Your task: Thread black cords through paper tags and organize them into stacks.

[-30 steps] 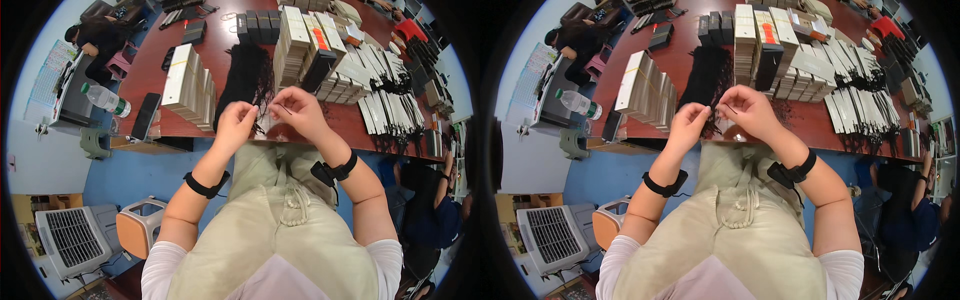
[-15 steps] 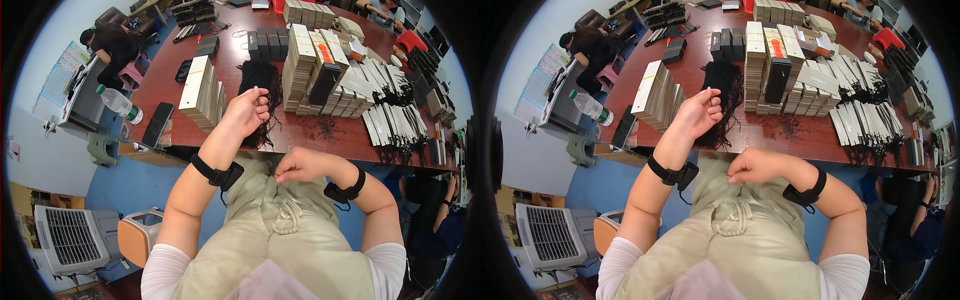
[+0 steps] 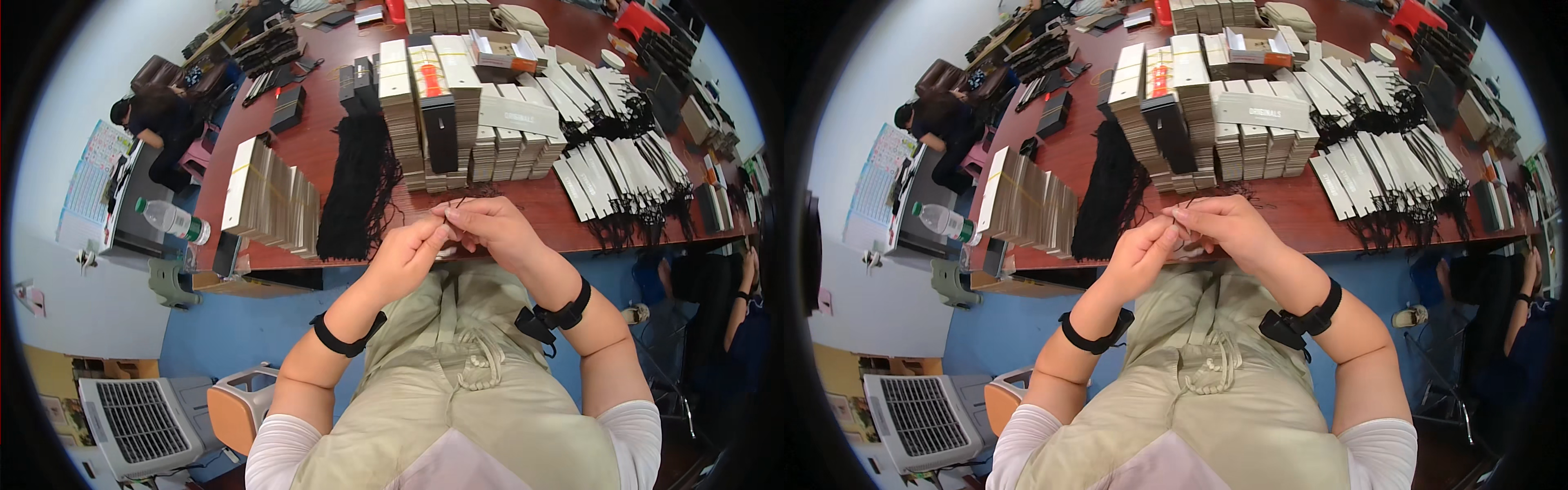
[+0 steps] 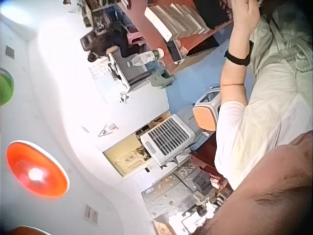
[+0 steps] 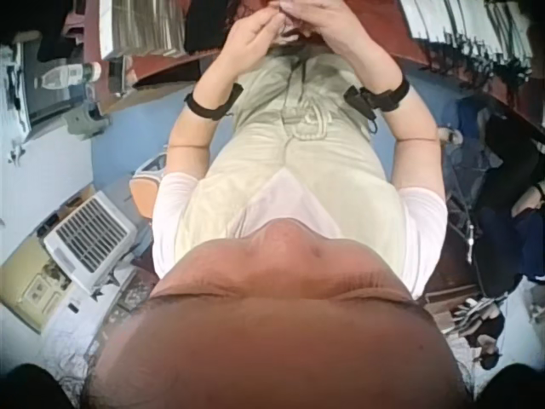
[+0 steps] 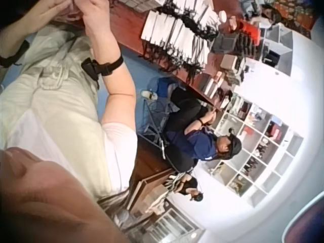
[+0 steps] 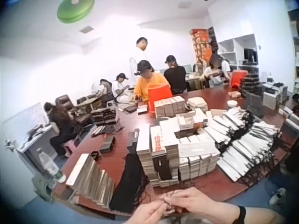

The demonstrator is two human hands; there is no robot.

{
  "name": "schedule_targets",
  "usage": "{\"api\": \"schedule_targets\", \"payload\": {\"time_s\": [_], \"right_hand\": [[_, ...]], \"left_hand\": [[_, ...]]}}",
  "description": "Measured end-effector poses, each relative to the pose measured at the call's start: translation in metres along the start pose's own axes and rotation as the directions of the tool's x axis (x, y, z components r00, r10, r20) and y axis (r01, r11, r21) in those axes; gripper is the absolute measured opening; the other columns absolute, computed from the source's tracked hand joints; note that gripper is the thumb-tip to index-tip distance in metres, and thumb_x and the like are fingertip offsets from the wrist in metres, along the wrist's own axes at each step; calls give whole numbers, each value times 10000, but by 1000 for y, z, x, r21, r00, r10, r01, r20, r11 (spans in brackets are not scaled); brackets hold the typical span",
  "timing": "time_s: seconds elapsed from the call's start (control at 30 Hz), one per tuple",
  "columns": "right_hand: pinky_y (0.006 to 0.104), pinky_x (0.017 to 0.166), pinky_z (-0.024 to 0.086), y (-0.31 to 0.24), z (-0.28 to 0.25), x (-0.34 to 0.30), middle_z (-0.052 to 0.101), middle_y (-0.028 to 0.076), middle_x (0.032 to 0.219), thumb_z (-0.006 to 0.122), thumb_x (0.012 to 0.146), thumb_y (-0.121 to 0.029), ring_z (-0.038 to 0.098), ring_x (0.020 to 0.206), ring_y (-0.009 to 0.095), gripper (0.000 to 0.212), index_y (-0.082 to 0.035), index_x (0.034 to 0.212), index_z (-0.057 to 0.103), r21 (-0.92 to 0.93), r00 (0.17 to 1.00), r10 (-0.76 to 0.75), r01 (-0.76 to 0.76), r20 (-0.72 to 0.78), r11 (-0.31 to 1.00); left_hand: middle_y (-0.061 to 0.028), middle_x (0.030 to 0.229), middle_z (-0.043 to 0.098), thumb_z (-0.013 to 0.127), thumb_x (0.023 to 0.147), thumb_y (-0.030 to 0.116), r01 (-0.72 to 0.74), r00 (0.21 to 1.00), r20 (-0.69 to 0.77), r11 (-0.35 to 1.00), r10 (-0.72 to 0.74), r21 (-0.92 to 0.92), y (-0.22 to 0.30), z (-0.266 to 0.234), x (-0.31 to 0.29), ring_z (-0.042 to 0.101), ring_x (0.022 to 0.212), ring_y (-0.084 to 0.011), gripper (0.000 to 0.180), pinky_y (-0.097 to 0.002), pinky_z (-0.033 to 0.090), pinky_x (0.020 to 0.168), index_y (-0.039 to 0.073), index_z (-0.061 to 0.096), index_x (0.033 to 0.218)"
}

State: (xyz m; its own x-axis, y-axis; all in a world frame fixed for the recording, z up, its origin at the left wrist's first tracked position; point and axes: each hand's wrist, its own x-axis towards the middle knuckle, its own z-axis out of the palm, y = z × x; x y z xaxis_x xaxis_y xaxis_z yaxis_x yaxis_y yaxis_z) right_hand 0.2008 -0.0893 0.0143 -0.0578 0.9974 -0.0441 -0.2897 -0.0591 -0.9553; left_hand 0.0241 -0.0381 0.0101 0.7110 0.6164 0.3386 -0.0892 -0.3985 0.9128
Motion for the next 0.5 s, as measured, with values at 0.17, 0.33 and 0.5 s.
{"api": "schedule_targets", "payload": {"time_s": [0.17,0.33,0.5], "right_hand": [[221,572,393,0,-20,-4,625,58,883,616,889,-161,527,720,95,221,51,895,680,-36,998,-41,42,45,998],[236,700,418,1,-25,-6,607,83,983,641,858,-115,550,890,128,163,40,880,688,-57,995,-91,89,-33,994],[238,759,403,14,-46,-22,577,120,1094,613,846,-73,527,987,144,158,52,907,688,-200,984,-167,153,-57,968]], "left_hand": [[-120,876,659,456,982,174,199,974,102,980,-201,31,-8,10,10,618,780,-167,249,-278,473,698,-26,604,981],[-122,875,627,537,944,177,244,966,51,956,-255,163,-7,9,9,601,768,-170,204,-285,472,688,-11,611,971],[-18,920,587,539,942,99,273,906,-289,948,-310,-162,5,-30,-28,564,840,-92,122,-249,476,763,11,607,992]]}}
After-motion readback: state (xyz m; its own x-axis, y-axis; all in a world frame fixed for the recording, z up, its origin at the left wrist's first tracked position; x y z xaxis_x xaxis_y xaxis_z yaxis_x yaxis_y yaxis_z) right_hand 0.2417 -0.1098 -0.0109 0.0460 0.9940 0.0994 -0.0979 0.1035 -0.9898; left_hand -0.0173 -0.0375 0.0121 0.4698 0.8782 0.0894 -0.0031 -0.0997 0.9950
